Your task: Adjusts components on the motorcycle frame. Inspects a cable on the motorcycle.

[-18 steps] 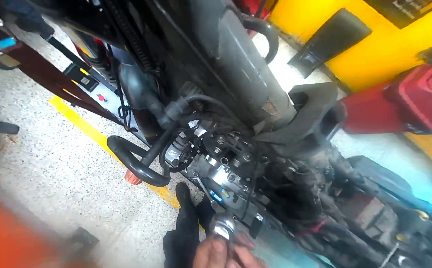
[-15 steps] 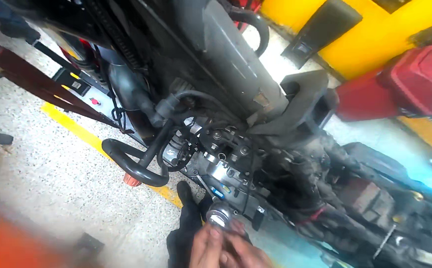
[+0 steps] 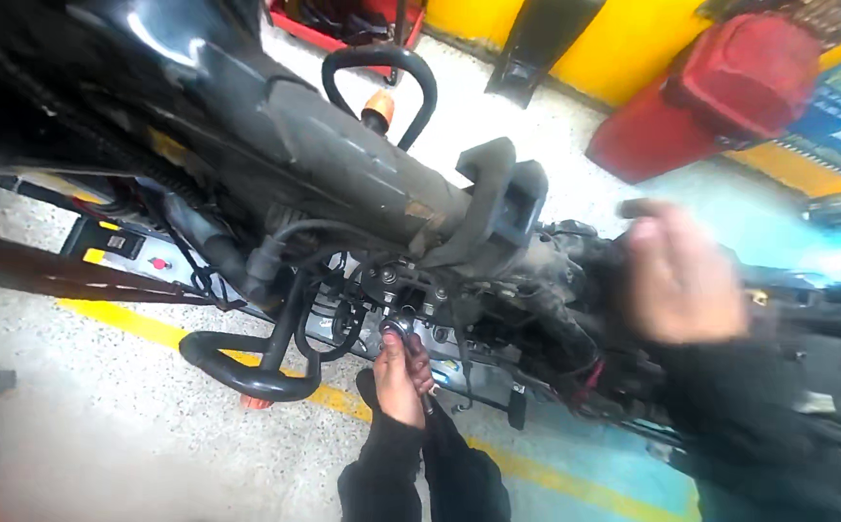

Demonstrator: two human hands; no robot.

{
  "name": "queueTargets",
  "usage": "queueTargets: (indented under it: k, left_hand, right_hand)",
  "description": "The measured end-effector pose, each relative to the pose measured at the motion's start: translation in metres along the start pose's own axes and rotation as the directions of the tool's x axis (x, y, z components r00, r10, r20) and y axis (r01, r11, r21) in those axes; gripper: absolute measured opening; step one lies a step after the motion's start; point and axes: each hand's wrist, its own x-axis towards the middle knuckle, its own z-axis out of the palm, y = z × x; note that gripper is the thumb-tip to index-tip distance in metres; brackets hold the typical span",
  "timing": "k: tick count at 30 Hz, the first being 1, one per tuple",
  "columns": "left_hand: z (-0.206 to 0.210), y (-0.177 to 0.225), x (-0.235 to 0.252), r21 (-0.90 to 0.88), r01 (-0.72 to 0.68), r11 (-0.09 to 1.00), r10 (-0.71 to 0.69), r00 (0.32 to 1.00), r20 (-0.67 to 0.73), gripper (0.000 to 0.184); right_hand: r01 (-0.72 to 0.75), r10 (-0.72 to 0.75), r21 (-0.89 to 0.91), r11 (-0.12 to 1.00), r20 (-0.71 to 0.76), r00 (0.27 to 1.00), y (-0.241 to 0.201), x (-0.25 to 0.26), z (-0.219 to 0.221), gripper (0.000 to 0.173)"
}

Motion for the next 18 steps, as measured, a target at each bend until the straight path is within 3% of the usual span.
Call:
queueTargets:
  k: [4, 8, 14, 18]
  left_hand:
    - [0.008, -0.004, 0.003, 0.009, -0.036, 0.999, 0.036, 0.999, -0.013, 0.057]
    - [0.019, -0.006, -0.003, -0.015, -0.037, 0.999, 0.036, 0.997, -0.07, 0.058]
    - [0.01, 0.006, -0.004, 0.133, -0.003, 0.991, 0.012, 0.998, -0.065, 0.058]
    - [0.036, 0.006, -0.015, -0.118, 0.075, 0.99, -0.089, 0.989, -0.12, 0.061]
  right_hand:
    - [-0.004, 0.002, -0.022, 1.0, -0.084, 0.996, -0.003, 0.002, 0.046, 0.065]
    - [-0.012, 0.008, -0.035, 0.999, -0.106, 0.994, -0.005, 0.003, 0.046, 0.061]
    - [-0.02, 0.015, -0.038, 0.999, -0.126, 0.992, -0.004, 0.004, 0.048, 0.061]
    - [-0.022, 0.017, -0.037, 0.999, -0.135, 0.991, -0.004, 0.004, 0.049, 0.062]
